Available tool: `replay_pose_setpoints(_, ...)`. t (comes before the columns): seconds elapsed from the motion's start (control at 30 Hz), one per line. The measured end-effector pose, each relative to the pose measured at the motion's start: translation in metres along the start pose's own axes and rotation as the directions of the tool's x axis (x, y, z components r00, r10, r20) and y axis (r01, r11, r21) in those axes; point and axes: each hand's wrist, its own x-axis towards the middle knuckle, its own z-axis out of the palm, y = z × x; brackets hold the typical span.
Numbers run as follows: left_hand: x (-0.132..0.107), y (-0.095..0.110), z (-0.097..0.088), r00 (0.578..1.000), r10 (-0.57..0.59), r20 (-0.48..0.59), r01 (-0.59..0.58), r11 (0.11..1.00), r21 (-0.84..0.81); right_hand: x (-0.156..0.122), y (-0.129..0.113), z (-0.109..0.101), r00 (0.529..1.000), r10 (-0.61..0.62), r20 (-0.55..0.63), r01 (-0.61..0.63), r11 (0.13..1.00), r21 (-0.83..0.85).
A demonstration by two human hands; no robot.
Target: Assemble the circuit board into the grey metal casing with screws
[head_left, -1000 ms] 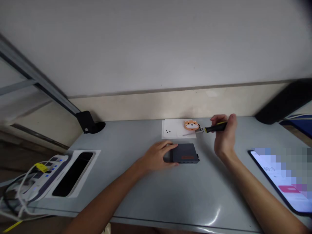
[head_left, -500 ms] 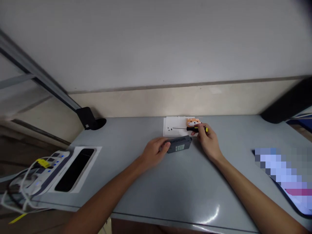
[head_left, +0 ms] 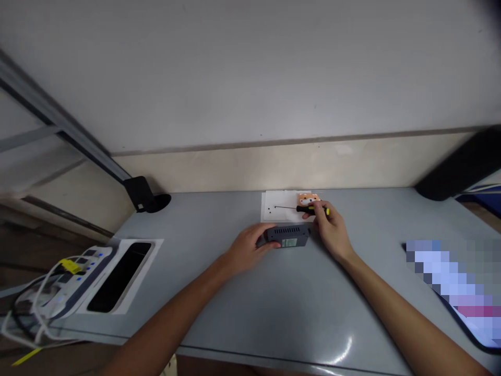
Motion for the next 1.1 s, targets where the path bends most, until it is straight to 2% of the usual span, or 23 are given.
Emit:
replay_pose_setpoints(0.2,0.000,0.002,-0.001,0.999,-0.033,0.012,0.033,0.999,-0.015,-0.001,0.000,-0.001,0.999,0.015,-0.041,-0.013,0.999,0.041)
replay_pose_setpoints(0.47,0.000,0.006,-0.003,0.995,-0.090,0.038,0.089,0.996,0.006,-0.002,0.000,-0.002,1.000,-0.025,0.006,0.024,0.999,0.033)
replay_pose_setpoints(0.73,0.000,0.006,-0.003,0.999,-0.039,0.028,0.039,0.999,-0.001,-0.002,0.000,-0.003,1.000,0.003,-0.019,-0.003,1.000,-0.002)
replay_pose_setpoints(0.83,-0.001,0.006,-0.003,0.999,-0.049,0.021,0.050,0.999,-0.021,-0.001,-0.002,-0.004,0.998,0.023,-0.050,-0.020,0.998,0.063)
replay_pose_setpoints(0.97,0.000,0.007,-0.002,0.997,-0.070,0.025,0.070,0.997,-0.030,0.001,-0.013,-0.011,0.985,0.133,-0.106,-0.098,0.953,0.286)
replay_pose_setpoints(1.1,0.000,0.008,-0.003,0.996,-0.078,0.044,0.080,0.996,-0.045,-0.003,-0.028,-0.020,0.979,0.200,-0.042,-0.164,0.892,0.421)
